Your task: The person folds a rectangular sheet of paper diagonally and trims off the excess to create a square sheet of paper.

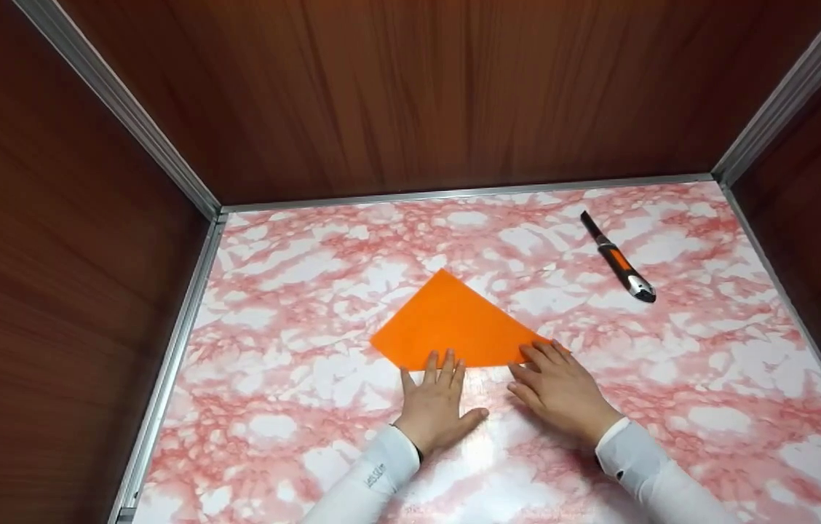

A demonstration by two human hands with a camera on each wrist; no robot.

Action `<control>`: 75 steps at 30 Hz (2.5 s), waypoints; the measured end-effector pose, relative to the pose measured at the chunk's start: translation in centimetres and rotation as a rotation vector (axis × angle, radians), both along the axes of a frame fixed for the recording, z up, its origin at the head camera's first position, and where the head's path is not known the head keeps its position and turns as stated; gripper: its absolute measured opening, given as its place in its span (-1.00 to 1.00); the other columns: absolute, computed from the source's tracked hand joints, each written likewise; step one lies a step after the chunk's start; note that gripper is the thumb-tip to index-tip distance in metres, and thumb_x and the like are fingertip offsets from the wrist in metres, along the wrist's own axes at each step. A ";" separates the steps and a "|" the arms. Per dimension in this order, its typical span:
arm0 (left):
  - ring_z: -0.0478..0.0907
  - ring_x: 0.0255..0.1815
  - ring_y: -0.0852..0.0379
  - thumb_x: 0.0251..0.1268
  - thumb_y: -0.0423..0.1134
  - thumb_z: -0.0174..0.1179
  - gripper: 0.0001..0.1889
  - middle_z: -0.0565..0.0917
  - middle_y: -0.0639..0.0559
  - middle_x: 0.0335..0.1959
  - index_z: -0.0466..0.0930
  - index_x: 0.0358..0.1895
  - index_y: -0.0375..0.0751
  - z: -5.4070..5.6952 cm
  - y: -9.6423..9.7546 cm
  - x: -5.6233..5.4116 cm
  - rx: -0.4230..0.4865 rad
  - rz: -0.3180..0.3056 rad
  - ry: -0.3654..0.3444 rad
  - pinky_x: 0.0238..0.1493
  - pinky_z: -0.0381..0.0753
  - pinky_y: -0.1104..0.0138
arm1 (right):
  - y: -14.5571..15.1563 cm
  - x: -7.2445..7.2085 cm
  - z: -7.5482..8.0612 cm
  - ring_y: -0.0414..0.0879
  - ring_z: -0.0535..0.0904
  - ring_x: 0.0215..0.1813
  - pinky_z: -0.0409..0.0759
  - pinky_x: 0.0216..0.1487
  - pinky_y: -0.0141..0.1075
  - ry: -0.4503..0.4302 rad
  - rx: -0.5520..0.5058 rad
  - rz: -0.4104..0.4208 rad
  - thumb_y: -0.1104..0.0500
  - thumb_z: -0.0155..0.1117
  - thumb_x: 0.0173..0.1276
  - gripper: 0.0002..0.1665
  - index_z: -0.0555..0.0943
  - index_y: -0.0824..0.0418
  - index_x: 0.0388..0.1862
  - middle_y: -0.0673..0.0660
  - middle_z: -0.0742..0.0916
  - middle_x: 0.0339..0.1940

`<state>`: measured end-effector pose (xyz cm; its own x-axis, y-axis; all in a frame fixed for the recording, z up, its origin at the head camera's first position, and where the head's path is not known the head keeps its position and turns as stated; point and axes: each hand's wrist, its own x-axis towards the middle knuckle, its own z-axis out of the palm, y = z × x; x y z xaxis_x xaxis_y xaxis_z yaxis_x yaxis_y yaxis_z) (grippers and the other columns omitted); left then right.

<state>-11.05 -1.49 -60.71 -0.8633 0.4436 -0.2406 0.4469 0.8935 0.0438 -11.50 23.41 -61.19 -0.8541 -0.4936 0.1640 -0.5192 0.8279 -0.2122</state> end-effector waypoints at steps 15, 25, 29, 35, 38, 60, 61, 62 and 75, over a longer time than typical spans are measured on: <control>-0.21 0.55 -0.15 0.24 0.56 -0.40 0.00 -0.12 -0.06 0.58 -0.09 0.58 -0.08 0.0 -0.2 0.0 0.002 -0.003 -0.011 0.22 -0.04 -0.42 | 3.2 1.0 0.1 0.21 0.25 0.40 -0.06 0.43 0.14 -0.092 0.000 -0.111 -0.27 -0.07 0.49 -0.38 0.61 0.08 0.24 0.23 0.49 0.34; -0.25 0.55 -0.14 0.24 0.56 -0.42 0.00 -0.16 -0.06 0.58 -0.13 0.58 -0.07 -0.1 -0.2 0.0 -0.002 -0.012 -0.019 0.22 -0.06 -0.43 | 4.9 1.3 0.2 0.23 0.27 0.38 -0.04 0.41 0.16 -0.086 0.010 -0.146 -0.29 -0.11 0.50 -0.35 0.62 0.09 0.23 0.26 0.49 0.33; -0.26 0.55 -0.14 0.25 0.56 -0.42 0.00 -0.17 -0.05 0.58 -0.13 0.58 -0.07 -0.1 -0.2 0.0 -0.001 -0.012 -0.020 0.23 -0.06 -0.43 | 5.6 1.5 0.3 0.24 0.27 0.37 -0.02 0.40 0.18 -0.092 0.000 -0.166 -0.27 -0.10 0.50 -0.36 0.62 0.09 0.23 0.27 0.50 0.32; -0.22 0.55 -0.15 0.25 0.55 -0.39 -0.01 -0.13 -0.08 0.58 -0.08 0.57 -0.09 0.0 -0.3 0.1 0.018 -0.016 -0.011 0.22 -0.03 -0.43 | 6.6 1.8 0.3 0.25 0.24 0.39 -0.01 0.40 0.17 -0.132 -0.007 -0.209 -0.30 -0.12 0.50 -0.34 0.57 0.07 0.29 0.27 0.47 0.35; -0.21 0.55 -0.15 0.25 0.55 -0.38 -0.01 -0.12 -0.08 0.58 -0.07 0.57 -0.09 0.1 -0.3 0.1 0.023 -0.014 -0.013 0.22 -0.04 -0.43 | 7.0 1.9 0.3 0.27 0.21 0.40 0.00 0.39 0.18 -0.149 -0.013 -0.227 -0.29 -0.12 0.50 -0.33 0.55 0.09 0.30 0.29 0.45 0.36; -0.21 0.55 -0.15 0.22 0.57 -0.39 0.01 -0.11 -0.08 0.58 -0.07 0.57 -0.07 -0.3 -0.1 0.0 0.020 -0.008 -0.003 0.22 -0.06 -0.43 | 5.0 1.7 0.6 0.21 0.15 0.47 -0.01 0.45 0.00 -0.069 -0.056 -0.172 0.07 0.11 0.45 -0.34 0.32 0.29 0.45 0.26 0.36 0.45; -0.21 0.55 -0.16 0.22 0.57 -0.38 0.01 -0.11 -0.08 0.58 -0.07 0.57 -0.07 -0.3 -0.1 0.0 0.017 -0.009 -0.001 0.22 -0.06 -0.43 | 4.3 1.5 0.5 0.21 0.14 0.48 -0.01 0.45 0.00 -0.064 -0.049 -0.145 0.05 0.12 0.45 -0.34 0.32 0.28 0.45 0.25 0.36 0.46; -0.21 0.55 -0.15 0.22 0.57 -0.38 0.01 -0.11 -0.07 0.58 -0.07 0.57 -0.07 -0.3 -0.1 0.0 0.012 -0.009 -0.001 0.22 -0.05 -0.43 | 3.7 1.4 0.4 0.21 0.13 0.48 0.00 0.45 0.01 -0.063 -0.043 -0.122 0.04 0.12 0.45 -0.34 0.33 0.28 0.45 0.24 0.36 0.46; -0.24 0.56 -0.08 0.27 0.54 -0.42 0.02 -0.12 -0.13 0.57 -0.08 0.56 -0.20 -0.1 -0.5 -0.2 0.000 0.007 -0.026 0.29 -0.07 -0.35 | 0.5 1.1 -0.2 0.19 0.19 0.47 0.13 0.40 0.09 -0.159 -0.002 -0.089 -0.22 0.00 0.49 -0.26 0.40 0.26 0.40 0.25 0.38 0.44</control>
<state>-11.26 -1.96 -60.82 -0.8599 0.4373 -0.2634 0.4390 0.8968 0.0556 -10.45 23.94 -61.40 -0.9097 -0.4145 0.0244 -0.4035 0.8686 -0.2876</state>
